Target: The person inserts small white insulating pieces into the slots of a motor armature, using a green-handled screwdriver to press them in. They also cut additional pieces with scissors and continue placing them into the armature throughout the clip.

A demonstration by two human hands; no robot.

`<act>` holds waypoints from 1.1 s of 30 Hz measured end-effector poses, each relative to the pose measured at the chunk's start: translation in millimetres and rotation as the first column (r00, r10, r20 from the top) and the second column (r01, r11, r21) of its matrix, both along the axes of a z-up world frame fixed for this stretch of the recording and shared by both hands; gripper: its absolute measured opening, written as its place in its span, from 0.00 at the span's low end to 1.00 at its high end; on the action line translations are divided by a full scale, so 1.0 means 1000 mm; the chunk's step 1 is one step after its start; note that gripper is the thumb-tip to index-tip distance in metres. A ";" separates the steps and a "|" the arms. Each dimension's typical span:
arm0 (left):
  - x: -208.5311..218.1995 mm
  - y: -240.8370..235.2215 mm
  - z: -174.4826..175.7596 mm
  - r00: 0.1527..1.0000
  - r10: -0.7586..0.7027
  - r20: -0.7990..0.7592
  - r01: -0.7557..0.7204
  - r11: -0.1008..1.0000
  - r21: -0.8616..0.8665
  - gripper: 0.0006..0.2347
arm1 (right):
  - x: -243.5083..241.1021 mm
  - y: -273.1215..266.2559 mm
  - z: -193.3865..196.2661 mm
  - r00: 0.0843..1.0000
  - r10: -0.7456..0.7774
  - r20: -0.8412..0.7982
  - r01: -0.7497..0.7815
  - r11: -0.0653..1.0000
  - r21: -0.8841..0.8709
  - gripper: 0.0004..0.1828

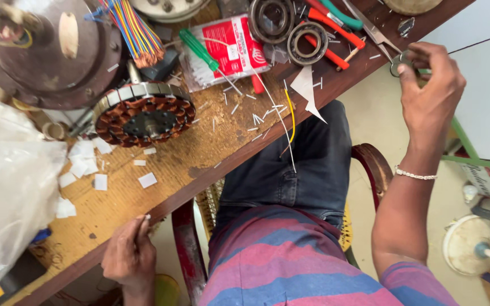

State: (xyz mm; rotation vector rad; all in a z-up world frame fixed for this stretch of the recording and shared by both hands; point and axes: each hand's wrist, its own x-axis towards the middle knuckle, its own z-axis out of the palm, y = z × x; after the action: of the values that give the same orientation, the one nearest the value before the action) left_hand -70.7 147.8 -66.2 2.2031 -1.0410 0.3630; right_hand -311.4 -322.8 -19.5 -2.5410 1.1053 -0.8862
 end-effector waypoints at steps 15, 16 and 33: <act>-0.058 -0.138 0.046 0.523 -0.540 -0.660 0.350 0.842 -0.412 0.07 | -0.033 0.055 -0.049 0.658 -0.282 0.698 -0.456 0.588 0.668 0.22; -0.061 -0.155 0.049 0.451 -0.542 -0.709 0.347 0.839 -0.420 0.08 | -0.039 0.073 -0.054 0.718 -0.342 0.606 -0.372 0.548 0.750 0.18; -0.134 -0.314 0.007 -0.073 -0.404 -0.912 0.292 0.866 -0.407 0.09 | -0.086 0.149 -0.063 0.968 -0.060 0.244 -0.232 0.160 0.960 0.36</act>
State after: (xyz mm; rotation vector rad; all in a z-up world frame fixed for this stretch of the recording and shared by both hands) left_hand -205.1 -166.5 -59.5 1.2979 -0.5932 -1.2988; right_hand -397.7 -173.9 -82.4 -1.2574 0.9264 -0.1679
